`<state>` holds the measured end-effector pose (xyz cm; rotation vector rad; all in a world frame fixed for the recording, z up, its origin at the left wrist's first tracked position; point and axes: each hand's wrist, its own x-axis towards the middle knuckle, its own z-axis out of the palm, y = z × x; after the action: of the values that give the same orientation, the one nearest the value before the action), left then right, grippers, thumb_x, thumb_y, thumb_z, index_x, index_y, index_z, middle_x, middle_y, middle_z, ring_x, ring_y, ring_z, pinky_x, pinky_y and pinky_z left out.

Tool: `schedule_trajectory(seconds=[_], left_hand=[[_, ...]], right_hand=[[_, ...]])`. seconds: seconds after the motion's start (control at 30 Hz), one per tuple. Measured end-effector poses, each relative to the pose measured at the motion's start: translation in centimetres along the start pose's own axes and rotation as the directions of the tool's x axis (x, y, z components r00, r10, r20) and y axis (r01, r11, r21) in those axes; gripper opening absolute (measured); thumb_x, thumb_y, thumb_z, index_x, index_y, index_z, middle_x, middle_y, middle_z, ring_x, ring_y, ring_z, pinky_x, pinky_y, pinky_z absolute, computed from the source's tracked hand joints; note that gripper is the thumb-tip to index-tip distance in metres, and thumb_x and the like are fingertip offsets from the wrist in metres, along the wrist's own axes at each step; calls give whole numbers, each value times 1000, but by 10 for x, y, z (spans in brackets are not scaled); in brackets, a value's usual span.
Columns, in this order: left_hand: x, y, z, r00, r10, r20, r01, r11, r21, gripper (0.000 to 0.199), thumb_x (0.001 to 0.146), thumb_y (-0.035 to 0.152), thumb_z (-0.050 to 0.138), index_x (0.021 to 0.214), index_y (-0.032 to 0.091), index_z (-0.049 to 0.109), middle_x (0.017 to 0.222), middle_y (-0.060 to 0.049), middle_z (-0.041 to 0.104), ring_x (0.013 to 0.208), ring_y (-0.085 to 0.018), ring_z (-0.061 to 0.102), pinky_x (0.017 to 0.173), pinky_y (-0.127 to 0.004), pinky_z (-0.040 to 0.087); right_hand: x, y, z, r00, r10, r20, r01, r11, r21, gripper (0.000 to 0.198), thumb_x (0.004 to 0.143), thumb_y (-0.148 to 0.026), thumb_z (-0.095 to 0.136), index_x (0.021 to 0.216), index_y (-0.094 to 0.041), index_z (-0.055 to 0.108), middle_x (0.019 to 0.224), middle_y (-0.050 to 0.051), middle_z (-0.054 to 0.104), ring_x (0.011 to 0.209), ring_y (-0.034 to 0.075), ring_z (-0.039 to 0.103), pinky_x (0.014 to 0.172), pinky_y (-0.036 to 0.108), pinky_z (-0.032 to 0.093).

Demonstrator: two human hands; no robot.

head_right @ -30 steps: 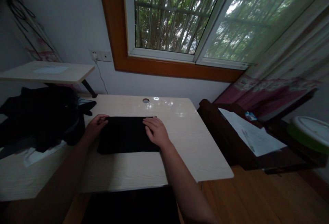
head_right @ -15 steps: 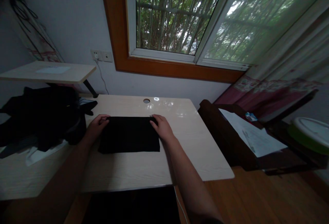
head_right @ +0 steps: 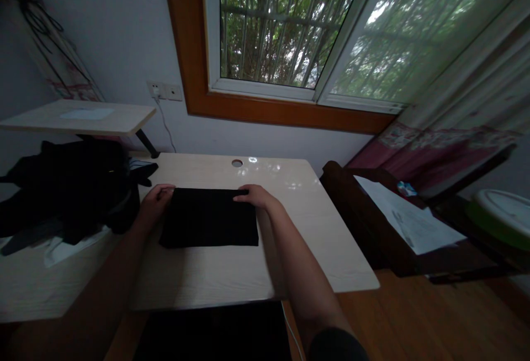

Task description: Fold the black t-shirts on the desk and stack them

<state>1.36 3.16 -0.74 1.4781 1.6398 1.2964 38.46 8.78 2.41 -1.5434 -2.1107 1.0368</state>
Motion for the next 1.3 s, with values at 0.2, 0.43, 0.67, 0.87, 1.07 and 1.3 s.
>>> schedule_trajectory(seconds=[0.2,0.43,0.67,0.87,1.07,1.3], left_hand=[[-1,6,-2,1000,-9,0,9,1000,21,39,81,45,59,108,20,69,91,-4,68,86,-21,63,81,-33,49],[1,-1,-1,1000,-7,-5,7,1000,-14,38,79,45,63,108,20,69,94,-4,67,86,-20,62,80,-32,47],[1,-1,0,999,-44,-9,44,999,-32,39,79,46,64,107,21,70,87,-2,65,76,-17,58,68,-28,42],[-1,3,1,999,-50,-18,49,997,-59,38,77,45,65,105,21,70,88,-2,65,77,-17,56,68,-27,42],[-4,9,1,995,-94,-14,94,995,-38,40,78,47,63,107,21,71,80,0,63,67,-15,51,60,-26,38],[-1,9,1,997,-79,-6,78,994,-74,40,74,47,65,102,20,70,84,-2,65,74,-17,55,64,-27,41]], right_hand=[[-8,-3,-5,1000,6,-13,-5,997,80,42,70,-43,84,102,-18,76,104,7,76,99,27,70,92,36,51],[-41,33,-24,990,97,-107,-78,983,167,40,71,-54,76,86,-17,69,81,3,70,75,20,63,72,30,47],[-111,81,-49,892,286,-349,-248,957,151,41,75,-58,69,86,-19,68,77,3,71,75,22,65,68,30,47],[-166,93,-46,808,297,-509,-339,941,11,37,85,-52,61,101,-20,70,93,8,73,88,26,69,80,36,52],[-178,35,-28,735,-88,-673,-245,890,-384,40,94,-40,54,125,-18,66,119,16,66,112,33,61,103,51,47],[-155,-50,50,903,-299,-309,279,954,-108,47,101,-42,50,147,-32,51,149,7,54,137,26,51,117,48,41]])
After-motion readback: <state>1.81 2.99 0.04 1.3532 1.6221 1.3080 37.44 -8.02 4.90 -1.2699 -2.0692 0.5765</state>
